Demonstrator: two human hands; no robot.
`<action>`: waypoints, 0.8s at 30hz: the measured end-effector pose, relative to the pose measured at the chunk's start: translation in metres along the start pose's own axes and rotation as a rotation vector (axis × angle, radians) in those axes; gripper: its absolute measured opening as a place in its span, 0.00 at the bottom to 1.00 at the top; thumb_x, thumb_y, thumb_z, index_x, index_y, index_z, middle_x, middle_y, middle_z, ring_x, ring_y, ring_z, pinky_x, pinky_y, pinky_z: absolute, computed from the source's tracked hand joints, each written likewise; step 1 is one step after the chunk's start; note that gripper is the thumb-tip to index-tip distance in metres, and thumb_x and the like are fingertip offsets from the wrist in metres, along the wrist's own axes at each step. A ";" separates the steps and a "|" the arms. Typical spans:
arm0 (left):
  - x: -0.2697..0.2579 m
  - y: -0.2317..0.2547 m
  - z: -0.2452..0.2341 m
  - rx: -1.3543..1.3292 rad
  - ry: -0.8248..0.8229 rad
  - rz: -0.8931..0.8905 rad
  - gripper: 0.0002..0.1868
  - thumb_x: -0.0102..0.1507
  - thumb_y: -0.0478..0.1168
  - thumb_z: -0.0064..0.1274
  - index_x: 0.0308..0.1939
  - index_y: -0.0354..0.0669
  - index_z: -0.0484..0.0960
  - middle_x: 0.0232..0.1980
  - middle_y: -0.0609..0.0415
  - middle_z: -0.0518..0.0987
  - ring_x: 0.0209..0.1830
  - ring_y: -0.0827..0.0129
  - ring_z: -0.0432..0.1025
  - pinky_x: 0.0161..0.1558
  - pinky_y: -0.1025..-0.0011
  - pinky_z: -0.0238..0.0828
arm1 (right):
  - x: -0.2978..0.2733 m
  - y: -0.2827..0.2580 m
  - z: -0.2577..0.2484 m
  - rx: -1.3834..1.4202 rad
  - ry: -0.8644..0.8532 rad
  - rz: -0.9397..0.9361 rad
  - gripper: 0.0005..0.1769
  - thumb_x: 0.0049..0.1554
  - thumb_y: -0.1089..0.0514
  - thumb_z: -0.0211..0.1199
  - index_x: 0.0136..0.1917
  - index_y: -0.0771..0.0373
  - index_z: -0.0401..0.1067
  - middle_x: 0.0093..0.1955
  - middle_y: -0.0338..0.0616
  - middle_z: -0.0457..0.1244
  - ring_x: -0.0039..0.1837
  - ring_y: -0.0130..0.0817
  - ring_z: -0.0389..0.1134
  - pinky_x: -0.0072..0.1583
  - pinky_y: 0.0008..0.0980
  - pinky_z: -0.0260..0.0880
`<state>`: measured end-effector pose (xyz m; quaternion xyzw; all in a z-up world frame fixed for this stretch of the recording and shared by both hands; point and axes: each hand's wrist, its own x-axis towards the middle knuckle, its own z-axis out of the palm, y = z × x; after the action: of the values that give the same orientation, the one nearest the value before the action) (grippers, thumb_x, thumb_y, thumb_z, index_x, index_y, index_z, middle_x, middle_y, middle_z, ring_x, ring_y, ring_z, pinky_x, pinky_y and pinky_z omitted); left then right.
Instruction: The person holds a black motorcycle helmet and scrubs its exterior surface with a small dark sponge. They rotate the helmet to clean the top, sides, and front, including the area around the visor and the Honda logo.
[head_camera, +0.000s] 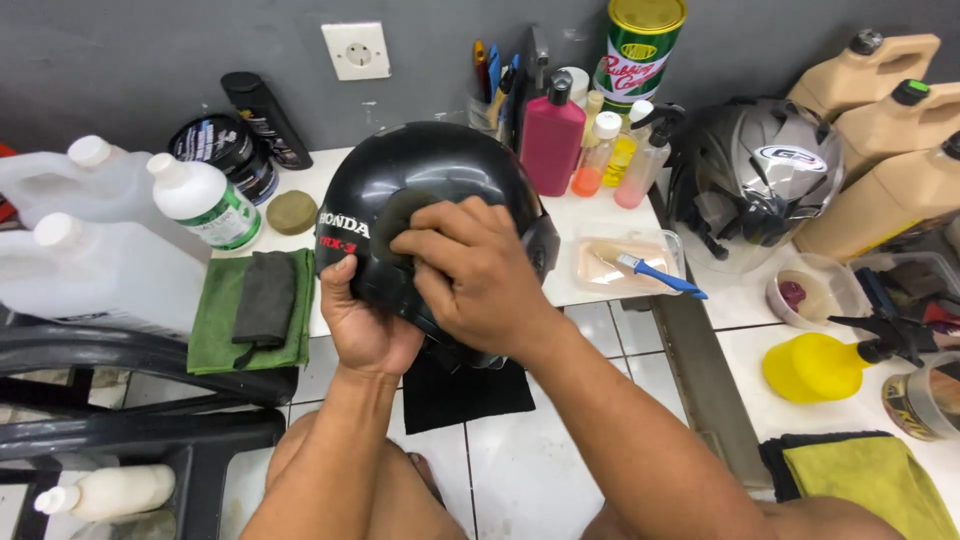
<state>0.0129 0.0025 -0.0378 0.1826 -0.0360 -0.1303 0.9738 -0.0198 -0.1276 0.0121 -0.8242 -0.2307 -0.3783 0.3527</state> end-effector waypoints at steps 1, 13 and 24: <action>-0.002 -0.001 0.004 0.000 0.001 0.004 0.25 0.56 0.53 0.50 0.50 0.42 0.80 0.49 0.45 0.81 0.50 0.53 0.76 0.56 0.58 0.73 | 0.006 0.016 -0.004 0.003 -0.001 -0.002 0.12 0.53 0.63 0.57 0.46 0.52 0.78 0.47 0.34 0.66 0.51 0.37 0.65 0.56 0.33 0.59; -0.001 -0.001 0.002 0.010 0.022 -0.056 0.28 0.54 0.51 0.51 0.55 0.42 0.80 0.49 0.45 0.82 0.44 0.63 0.77 0.59 0.57 0.73 | -0.023 0.007 0.001 -0.058 0.082 -0.022 0.11 0.55 0.62 0.61 0.50 0.51 0.79 0.50 0.38 0.66 0.52 0.40 0.64 0.57 0.36 0.60; -0.005 -0.009 -0.015 0.087 -0.170 -0.148 0.17 0.56 0.43 0.47 0.45 0.43 0.83 0.38 0.45 0.83 0.43 0.56 0.77 0.56 0.55 0.71 | -0.010 -0.020 -0.018 -0.025 0.104 -0.048 0.11 0.54 0.66 0.60 0.48 0.56 0.80 0.50 0.40 0.69 0.56 0.42 0.69 0.62 0.39 0.63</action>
<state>0.0074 0.0010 -0.0551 0.2150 -0.1102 -0.2152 0.9462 -0.0471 -0.1298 0.0213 -0.8020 -0.2270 -0.4317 0.3447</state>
